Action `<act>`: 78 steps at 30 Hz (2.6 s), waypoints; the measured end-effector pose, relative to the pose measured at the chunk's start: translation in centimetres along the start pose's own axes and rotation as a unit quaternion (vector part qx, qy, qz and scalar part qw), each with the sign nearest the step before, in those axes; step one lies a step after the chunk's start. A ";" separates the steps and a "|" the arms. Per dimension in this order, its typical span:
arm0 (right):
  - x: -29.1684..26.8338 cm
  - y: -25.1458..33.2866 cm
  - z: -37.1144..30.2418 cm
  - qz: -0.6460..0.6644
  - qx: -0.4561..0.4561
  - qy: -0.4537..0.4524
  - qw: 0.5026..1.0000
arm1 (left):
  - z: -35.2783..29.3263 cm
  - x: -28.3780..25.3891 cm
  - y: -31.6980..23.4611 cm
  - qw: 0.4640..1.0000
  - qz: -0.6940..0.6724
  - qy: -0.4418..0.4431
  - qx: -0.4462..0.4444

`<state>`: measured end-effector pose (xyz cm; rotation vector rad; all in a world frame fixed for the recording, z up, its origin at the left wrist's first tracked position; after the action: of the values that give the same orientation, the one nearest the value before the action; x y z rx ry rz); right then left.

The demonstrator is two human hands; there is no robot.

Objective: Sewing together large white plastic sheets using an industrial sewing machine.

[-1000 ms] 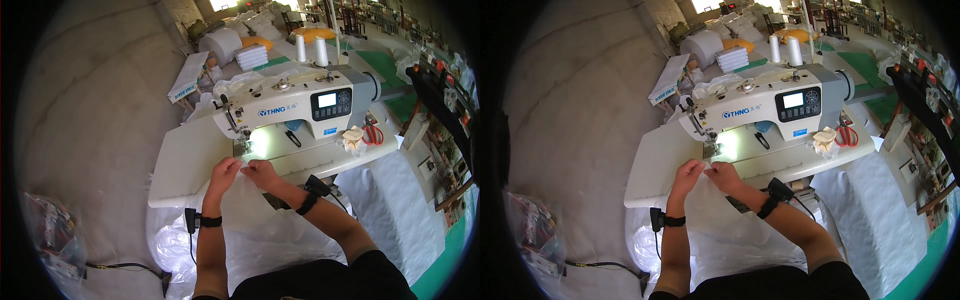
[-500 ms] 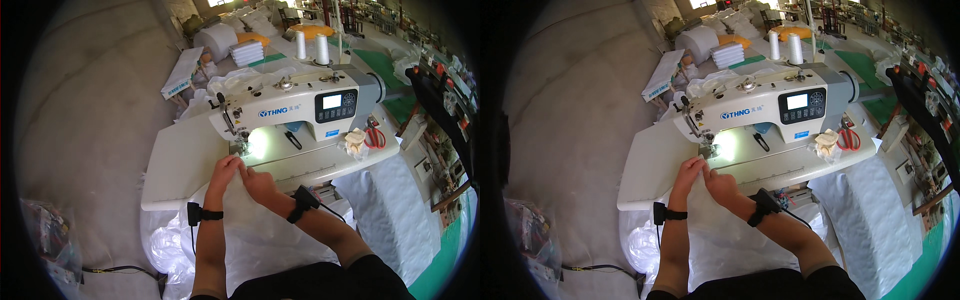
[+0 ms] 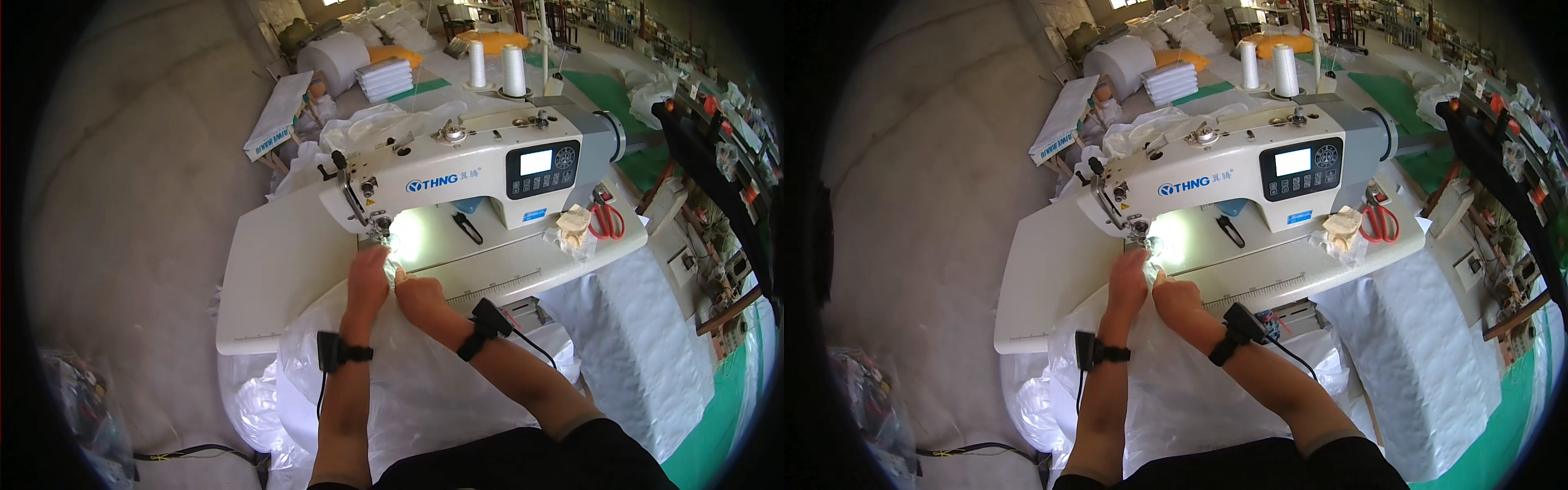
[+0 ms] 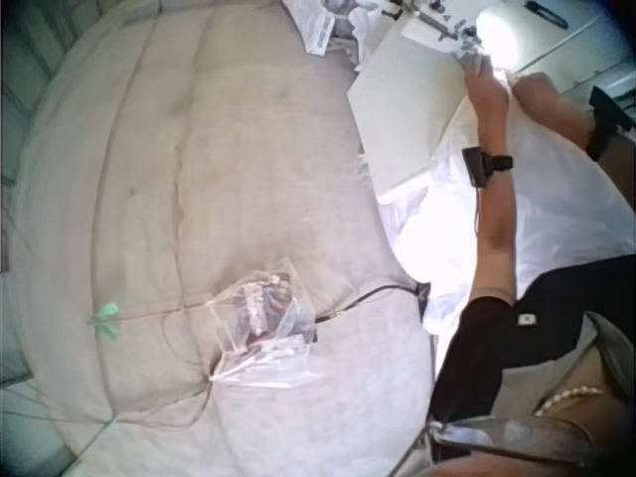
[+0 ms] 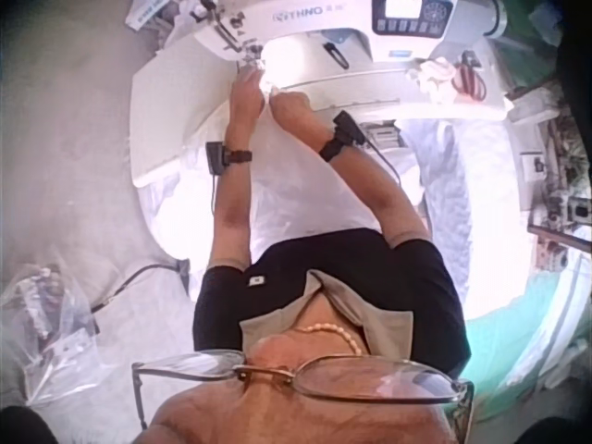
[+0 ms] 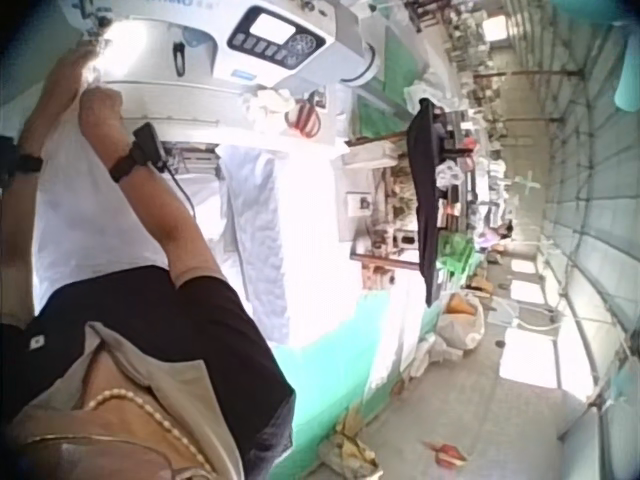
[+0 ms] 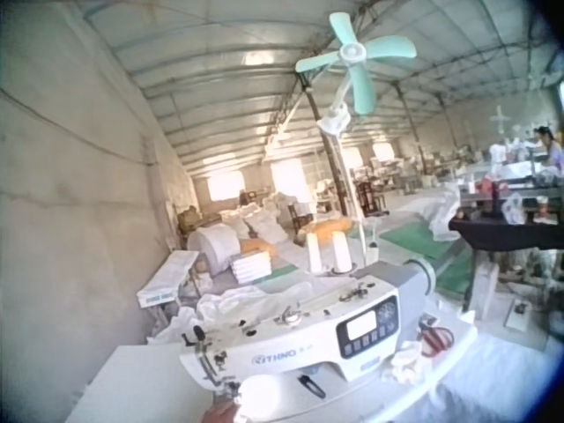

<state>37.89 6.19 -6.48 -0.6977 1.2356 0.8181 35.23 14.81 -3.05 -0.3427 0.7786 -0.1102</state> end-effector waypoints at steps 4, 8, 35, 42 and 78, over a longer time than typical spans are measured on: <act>-1.3 0.1 -0.2 0.075 0.032 -0.064 0.995 | -2.1 1.1 -1.6 0.996 -0.016 0.077 0.030; -1.7 0.7 -0.1 0.087 0.054 -0.087 0.991 | -1.1 0.9 0.4 0.989 -0.106 0.099 0.033; 2.8 -2.7 -4.9 0.558 0.097 0.170 0.806 | -2.8 -5.5 -2.3 0.992 -0.017 0.123 -0.033; 5.4 -0.8 -14.5 0.777 0.140 0.297 0.537 | -10.2 -8.1 -13.4 0.991 -0.045 0.122 -0.045; 0.4 7.8 -11.7 0.114 -0.149 -0.135 0.973 | -26.1 -16.1 -0.4 0.952 0.143 0.035 -0.268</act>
<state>25.21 0.75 -9.42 -0.6637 0.9651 1.2652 5.46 11.20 -9.39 -0.7387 0.9145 0.3721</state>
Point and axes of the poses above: each hand's wrist, its own z-axis towards the middle knuckle, its own x-axis out of the palm, y = z × x, the point moved 9 cm from there along z, towards the middle knuckle, and after that the axes turned 12 degrees about -z, right-handed, at the moved point
